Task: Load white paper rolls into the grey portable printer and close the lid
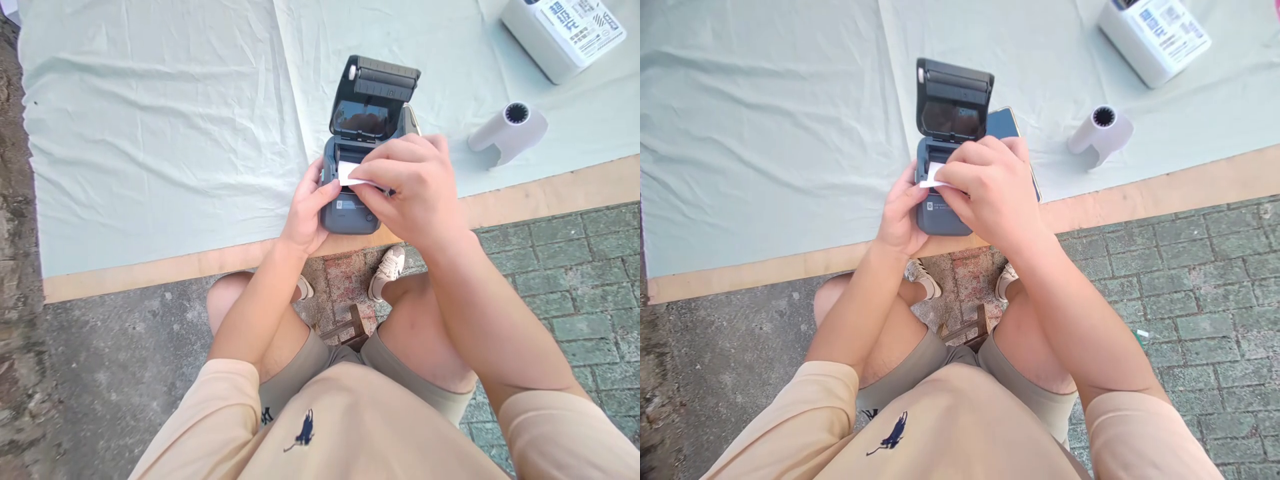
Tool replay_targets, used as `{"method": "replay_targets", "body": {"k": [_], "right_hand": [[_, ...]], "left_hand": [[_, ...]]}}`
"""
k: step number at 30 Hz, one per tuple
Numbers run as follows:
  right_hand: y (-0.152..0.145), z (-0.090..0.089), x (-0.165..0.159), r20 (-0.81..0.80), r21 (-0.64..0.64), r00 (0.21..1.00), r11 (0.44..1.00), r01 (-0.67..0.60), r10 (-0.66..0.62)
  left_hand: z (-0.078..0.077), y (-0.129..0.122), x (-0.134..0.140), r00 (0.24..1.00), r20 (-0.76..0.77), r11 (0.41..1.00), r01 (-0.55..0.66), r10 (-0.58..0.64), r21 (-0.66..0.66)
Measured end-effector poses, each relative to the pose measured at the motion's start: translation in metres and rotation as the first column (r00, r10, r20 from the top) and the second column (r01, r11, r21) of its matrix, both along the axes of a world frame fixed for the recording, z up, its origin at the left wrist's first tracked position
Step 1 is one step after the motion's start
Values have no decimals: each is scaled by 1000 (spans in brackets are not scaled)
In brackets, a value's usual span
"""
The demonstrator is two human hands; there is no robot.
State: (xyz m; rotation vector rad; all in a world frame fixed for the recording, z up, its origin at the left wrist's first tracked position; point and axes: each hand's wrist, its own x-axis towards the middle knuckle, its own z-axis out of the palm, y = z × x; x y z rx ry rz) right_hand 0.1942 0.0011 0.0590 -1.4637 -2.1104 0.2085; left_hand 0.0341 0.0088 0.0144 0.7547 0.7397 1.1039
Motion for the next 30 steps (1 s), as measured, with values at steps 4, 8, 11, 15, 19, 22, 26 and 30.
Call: {"method": "replay_targets", "body": {"k": [4,8,11,15,19,22,26,30], "right_hand": [[-8,-9,4,-82,50,990,992,-112,116],[-11,-10,8,-108,58,988,993,-106,111],[-9,-5,10,-269,94,962,995,-28,52],[0,-1,10,-518,127,837,951,281,-178],[12,-4,10,-647,-167,736,979,114,-196],[15,-7,11,-672,-224,714,973,55,-195],[10,-9,12,-575,-158,818,978,-134,19],[8,-10,13,-397,-245,916,955,-167,58]], "left_hand": [[0,1,0,1000,3,1000,6,-6,-1],[0,-1,-1,1000,-19,1000,12,-12,27],[2,-3,-1,998,-52,1000,23,-23,11],[-1,-2,-3,997,-61,999,48,-47,13],[-6,-2,-6,997,-69,999,34,-32,26],[-5,-3,-7,997,-77,1000,26,-25,8],[0,-3,-7,998,-43,999,41,-41,5],[4,1,-5,999,0,998,37,-37,-55]]}}
